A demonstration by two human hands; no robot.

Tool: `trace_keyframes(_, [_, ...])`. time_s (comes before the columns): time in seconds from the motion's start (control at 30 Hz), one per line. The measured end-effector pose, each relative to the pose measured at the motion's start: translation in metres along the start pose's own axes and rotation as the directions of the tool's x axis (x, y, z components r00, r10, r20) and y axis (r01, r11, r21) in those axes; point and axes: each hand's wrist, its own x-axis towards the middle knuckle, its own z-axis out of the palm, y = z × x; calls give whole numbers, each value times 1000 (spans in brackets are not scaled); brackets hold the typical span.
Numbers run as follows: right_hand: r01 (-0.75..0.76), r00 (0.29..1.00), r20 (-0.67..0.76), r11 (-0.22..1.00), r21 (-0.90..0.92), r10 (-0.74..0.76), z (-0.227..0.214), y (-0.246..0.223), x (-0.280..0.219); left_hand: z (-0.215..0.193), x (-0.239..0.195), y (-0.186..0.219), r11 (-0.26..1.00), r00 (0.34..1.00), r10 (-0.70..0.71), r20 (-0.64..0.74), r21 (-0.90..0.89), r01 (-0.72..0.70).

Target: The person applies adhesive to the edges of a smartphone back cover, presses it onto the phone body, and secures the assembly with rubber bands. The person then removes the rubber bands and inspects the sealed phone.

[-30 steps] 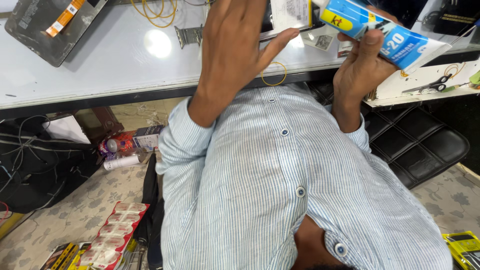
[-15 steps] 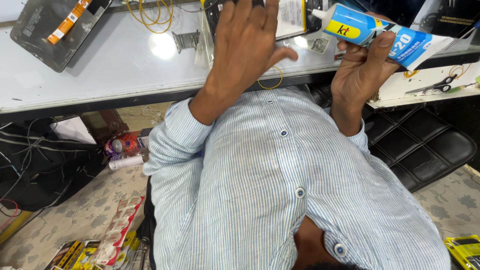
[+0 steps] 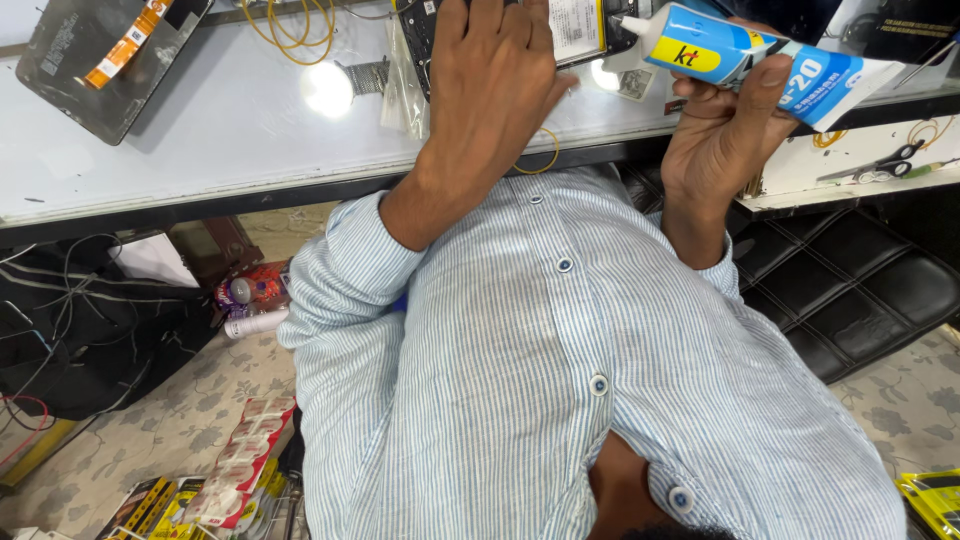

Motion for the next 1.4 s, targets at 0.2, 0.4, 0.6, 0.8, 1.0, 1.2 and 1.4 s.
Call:
trace_keyframes(0.2, [-78,996,-32,997,15,79,-4,-1,-3,8,-2,4,1000,996,-6,-84,28,9])
trace_keyframes(0.4, [-145,988,-18,951,272,155,-10,-10,-8,-1,-15,2,994,985,-95,-141,-70,86])
trace_keyframes(0.6, [-231,972,53,895,382,228,-23,-16,-7,0,-8,-1,997,992,-49,-113,-67,42])
trace_keyframes(0.8, [-256,966,86,878,405,242,-30,-10,-6,5,-8,-2,993,997,29,-76,-116,-38])
trace_keyframes(1.0, [-251,964,32,865,434,264,-22,-15,-3,4,-5,0,994,998,18,-64,-102,-25])
trace_keyframes(1.2, [-59,996,66,997,51,56,7,-9,-6,-15,-16,-10,938,991,-134,21,-321,134])
trace_keyframes(1.4, [149,963,268,876,-459,-24,23,7,-9,-17,-16,-17,948,988,-113,-105,-308,76])
